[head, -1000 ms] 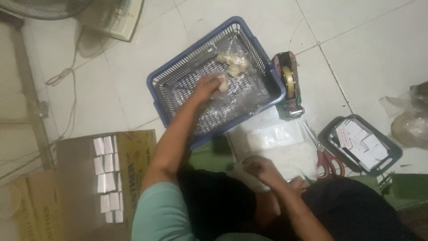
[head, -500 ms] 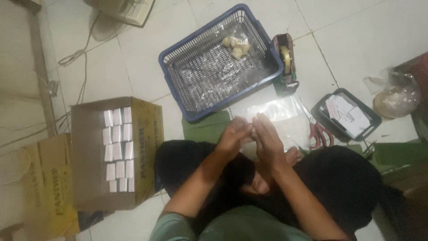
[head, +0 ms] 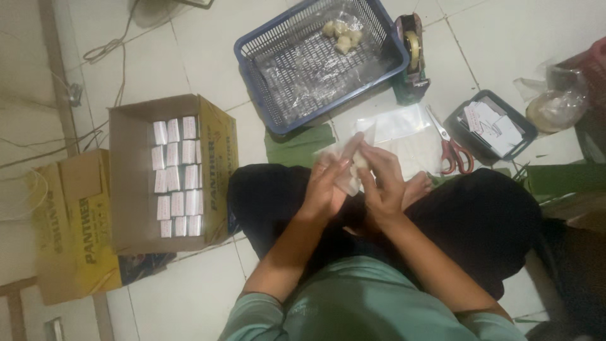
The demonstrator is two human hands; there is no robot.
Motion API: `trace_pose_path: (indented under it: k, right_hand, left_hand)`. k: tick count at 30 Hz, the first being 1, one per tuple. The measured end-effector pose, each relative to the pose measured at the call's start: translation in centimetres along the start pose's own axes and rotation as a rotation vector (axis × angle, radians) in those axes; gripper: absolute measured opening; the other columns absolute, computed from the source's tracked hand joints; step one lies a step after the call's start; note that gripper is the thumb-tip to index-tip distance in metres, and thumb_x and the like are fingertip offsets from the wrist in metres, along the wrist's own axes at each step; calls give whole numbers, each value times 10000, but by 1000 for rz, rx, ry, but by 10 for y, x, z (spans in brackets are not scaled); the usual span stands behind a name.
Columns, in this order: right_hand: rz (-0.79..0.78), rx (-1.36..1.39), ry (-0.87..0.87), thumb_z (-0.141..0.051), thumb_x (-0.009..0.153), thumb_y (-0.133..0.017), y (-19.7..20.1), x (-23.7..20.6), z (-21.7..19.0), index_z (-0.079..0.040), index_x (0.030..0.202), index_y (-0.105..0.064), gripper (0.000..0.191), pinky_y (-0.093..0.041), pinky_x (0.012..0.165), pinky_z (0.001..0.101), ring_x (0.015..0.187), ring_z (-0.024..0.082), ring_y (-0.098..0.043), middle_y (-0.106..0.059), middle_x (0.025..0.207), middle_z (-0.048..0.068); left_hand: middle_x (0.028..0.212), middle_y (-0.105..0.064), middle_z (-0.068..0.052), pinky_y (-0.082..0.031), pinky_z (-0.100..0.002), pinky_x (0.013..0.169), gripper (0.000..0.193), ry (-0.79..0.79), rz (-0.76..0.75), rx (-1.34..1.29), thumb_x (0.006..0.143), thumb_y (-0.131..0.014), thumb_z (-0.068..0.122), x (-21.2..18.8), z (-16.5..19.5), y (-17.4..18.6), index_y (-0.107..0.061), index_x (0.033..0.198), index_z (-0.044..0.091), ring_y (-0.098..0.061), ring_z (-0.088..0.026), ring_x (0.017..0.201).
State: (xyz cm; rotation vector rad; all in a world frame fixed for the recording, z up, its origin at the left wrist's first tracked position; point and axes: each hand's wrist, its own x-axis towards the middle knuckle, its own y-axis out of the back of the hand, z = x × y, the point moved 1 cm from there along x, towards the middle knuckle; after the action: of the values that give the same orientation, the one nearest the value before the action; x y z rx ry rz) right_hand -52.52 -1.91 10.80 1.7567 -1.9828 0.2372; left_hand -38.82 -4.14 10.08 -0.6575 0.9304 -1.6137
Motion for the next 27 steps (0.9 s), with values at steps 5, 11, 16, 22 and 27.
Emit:
trace_pose_path:
  k: [5,11,16,22,27]
  right_hand:
    - [33,84,48,36,937,-696,-10,0,-24,17,1318,-596,395,-476,1082,356,1219,261,-582,-630,1337,163]
    - [-22,147,44,47,931,-725,-31,-14,-40,-14,1109,-718,189,-512,1040,335,1201,253,-603,-594,1262,166]
    - [-291,99,6,-20,921,-603,-21,-11,-48,25,1210,-707,310,-483,981,329,1128,244,-619,-651,1236,165]
    - [-200,110,-236,-49,945,-745,-13,7,-30,-1,1172,-744,233,-515,956,313,1093,216,-662,-708,1206,134]
    - [13,-165,-219,-35,936,-770,-4,1,-32,2,1272,-644,361,-528,930,287,1009,190,-630,-671,1158,123]
  left_hand:
    - [1610,-445,-250,-381,-388,1286,531,-93,-74,72,1092,-528,175,-26,28,-20,-378,1517,-106,-500,-280,1486]
    - [1545,-493,-179,-433,-380,1206,564,-300,-143,405,1128,-510,282,-27,16,-4,-375,1568,-45,-530,-249,1386]
    - [1311,-624,-272,-572,-427,1048,546,-387,44,322,1161,-513,256,-30,9,4,-360,1596,-37,-664,-322,1185]
    - [1263,-642,-153,-570,-343,996,710,-325,80,325,1010,-570,63,-34,7,-2,-201,1614,130,-664,-204,1110]
    - [1242,-636,-163,-542,-349,974,711,-377,208,379,958,-638,-103,-28,-1,10,-296,1576,-24,-636,-208,1109]
